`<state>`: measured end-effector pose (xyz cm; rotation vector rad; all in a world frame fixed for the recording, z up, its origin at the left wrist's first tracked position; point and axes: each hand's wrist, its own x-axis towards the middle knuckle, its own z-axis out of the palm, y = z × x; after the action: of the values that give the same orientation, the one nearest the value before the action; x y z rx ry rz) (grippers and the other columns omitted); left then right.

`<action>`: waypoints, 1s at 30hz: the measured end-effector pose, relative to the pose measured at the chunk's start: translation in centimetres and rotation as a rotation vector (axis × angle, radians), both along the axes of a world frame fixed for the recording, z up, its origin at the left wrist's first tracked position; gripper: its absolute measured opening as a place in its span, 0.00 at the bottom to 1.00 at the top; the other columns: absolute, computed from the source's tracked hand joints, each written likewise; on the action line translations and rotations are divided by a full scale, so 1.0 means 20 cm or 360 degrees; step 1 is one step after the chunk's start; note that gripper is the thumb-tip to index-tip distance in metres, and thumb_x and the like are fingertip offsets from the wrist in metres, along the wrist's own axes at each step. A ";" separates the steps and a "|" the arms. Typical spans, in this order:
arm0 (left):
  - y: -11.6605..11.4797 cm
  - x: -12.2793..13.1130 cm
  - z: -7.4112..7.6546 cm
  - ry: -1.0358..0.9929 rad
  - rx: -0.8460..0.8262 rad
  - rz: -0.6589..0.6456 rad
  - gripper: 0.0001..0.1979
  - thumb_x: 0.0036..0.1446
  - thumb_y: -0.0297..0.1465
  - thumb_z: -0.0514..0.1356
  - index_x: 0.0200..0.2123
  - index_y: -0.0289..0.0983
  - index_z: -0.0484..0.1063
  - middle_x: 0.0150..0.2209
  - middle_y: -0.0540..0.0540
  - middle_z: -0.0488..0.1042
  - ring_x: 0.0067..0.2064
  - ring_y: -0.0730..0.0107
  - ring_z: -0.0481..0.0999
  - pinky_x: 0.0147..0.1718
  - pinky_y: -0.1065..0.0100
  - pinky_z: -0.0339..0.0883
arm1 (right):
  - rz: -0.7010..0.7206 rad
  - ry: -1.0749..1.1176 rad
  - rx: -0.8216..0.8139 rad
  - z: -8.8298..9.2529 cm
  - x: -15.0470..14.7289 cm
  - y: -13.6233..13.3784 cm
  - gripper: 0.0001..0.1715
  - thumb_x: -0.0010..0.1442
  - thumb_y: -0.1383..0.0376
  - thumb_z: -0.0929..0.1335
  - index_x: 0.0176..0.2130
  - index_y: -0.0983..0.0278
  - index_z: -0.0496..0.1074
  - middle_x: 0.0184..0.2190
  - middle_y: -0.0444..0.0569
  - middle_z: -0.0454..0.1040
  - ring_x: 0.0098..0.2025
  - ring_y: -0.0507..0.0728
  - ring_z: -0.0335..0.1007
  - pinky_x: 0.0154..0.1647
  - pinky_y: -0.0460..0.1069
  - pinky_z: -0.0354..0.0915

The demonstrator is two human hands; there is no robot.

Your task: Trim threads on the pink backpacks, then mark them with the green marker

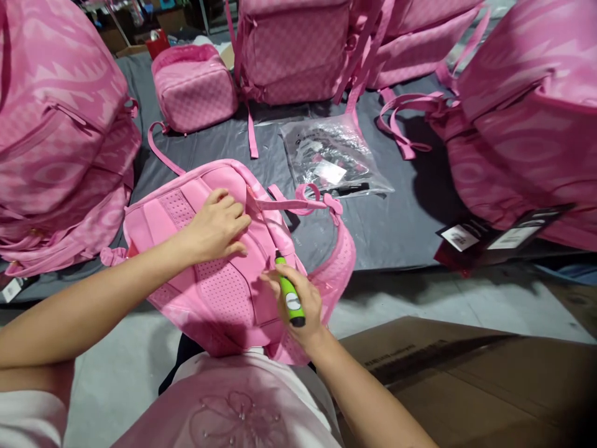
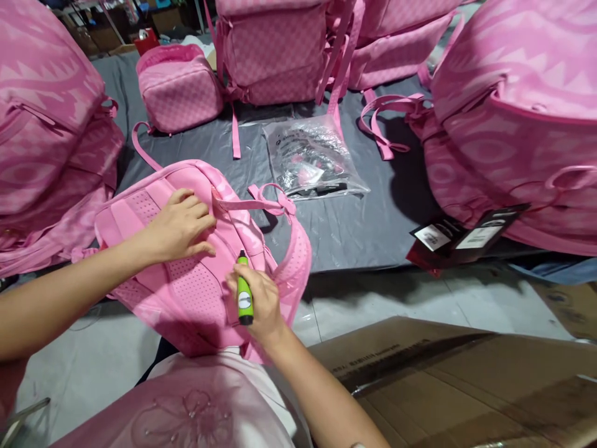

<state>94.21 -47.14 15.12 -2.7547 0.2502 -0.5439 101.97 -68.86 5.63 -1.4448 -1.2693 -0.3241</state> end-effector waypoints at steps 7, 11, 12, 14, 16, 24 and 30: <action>-0.07 -0.06 -0.08 -0.0076 -0.0325 -0.0114 0.11 0.55 0.38 0.67 0.34 0.37 0.75 0.44 0.41 0.75 0.47 0.56 0.72 0.60 0.40 0.56 | 0.0049 0.1212 -0.0145 0.11 0.05 0.10 0.18 0.63 0.53 0.70 0.45 0.63 0.70 0.30 0.46 0.79 0.23 0.53 0.75 0.23 0.47 0.73; -0.10 -0.08 -0.14 -0.0290 -0.0390 -0.0106 0.07 0.60 0.34 0.62 0.32 0.36 0.75 0.46 0.40 0.76 0.51 0.56 0.72 0.61 0.42 0.58 | -0.0012 0.1357 -0.0076 0.15 0.06 0.12 0.19 0.63 0.50 0.70 0.40 0.63 0.68 0.27 0.45 0.78 0.19 0.51 0.71 0.16 0.45 0.67; -0.11 -0.08 -0.15 -0.0331 -0.0389 -0.0093 0.07 0.60 0.32 0.62 0.32 0.36 0.74 0.47 0.40 0.76 0.52 0.56 0.72 0.61 0.42 0.58 | -0.0031 0.1325 -0.0047 0.15 0.05 0.12 0.18 0.64 0.51 0.69 0.40 0.63 0.68 0.27 0.45 0.78 0.19 0.51 0.72 0.16 0.45 0.67; -0.12 -0.08 -0.17 -0.0388 -0.0368 -0.0077 0.07 0.62 0.30 0.60 0.31 0.36 0.74 0.48 0.39 0.76 0.55 0.55 0.71 0.61 0.44 0.60 | -0.0035 0.1187 -0.0049 0.15 0.04 0.13 0.15 0.66 0.53 0.68 0.41 0.62 0.68 0.27 0.44 0.77 0.20 0.52 0.72 0.17 0.45 0.68; -0.13 -0.07 -0.19 -0.0430 -0.0340 -0.0072 0.07 0.62 0.29 0.59 0.31 0.36 0.74 0.48 0.39 0.77 0.56 0.54 0.71 0.61 0.44 0.61 | -0.0048 0.0972 -0.0135 0.14 0.05 0.13 0.13 0.66 0.55 0.68 0.41 0.62 0.69 0.30 0.46 0.77 0.22 0.52 0.74 0.20 0.46 0.70; -0.12 -0.08 -0.22 -0.0512 -0.0335 -0.0053 0.08 0.63 0.28 0.58 0.32 0.36 0.75 0.50 0.39 0.77 0.59 0.52 0.72 0.60 0.46 0.64 | -0.0185 0.0571 -0.0334 0.16 0.09 0.13 0.12 0.68 0.56 0.66 0.40 0.63 0.70 0.32 0.48 0.75 0.26 0.53 0.74 0.25 0.48 0.69; -0.12 -0.08 -0.23 -0.0484 -0.0384 -0.0054 0.07 0.62 0.28 0.60 0.32 0.35 0.75 0.50 0.38 0.78 0.59 0.50 0.72 0.59 0.46 0.65 | -0.0199 0.0612 -0.0317 0.15 0.08 0.14 0.13 0.68 0.55 0.65 0.41 0.62 0.70 0.36 0.50 0.76 0.28 0.54 0.75 0.27 0.49 0.72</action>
<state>92.66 -49.58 10.62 -2.8448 0.1676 -1.0522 103.50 -66.15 8.66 -1.6656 -0.9201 0.0033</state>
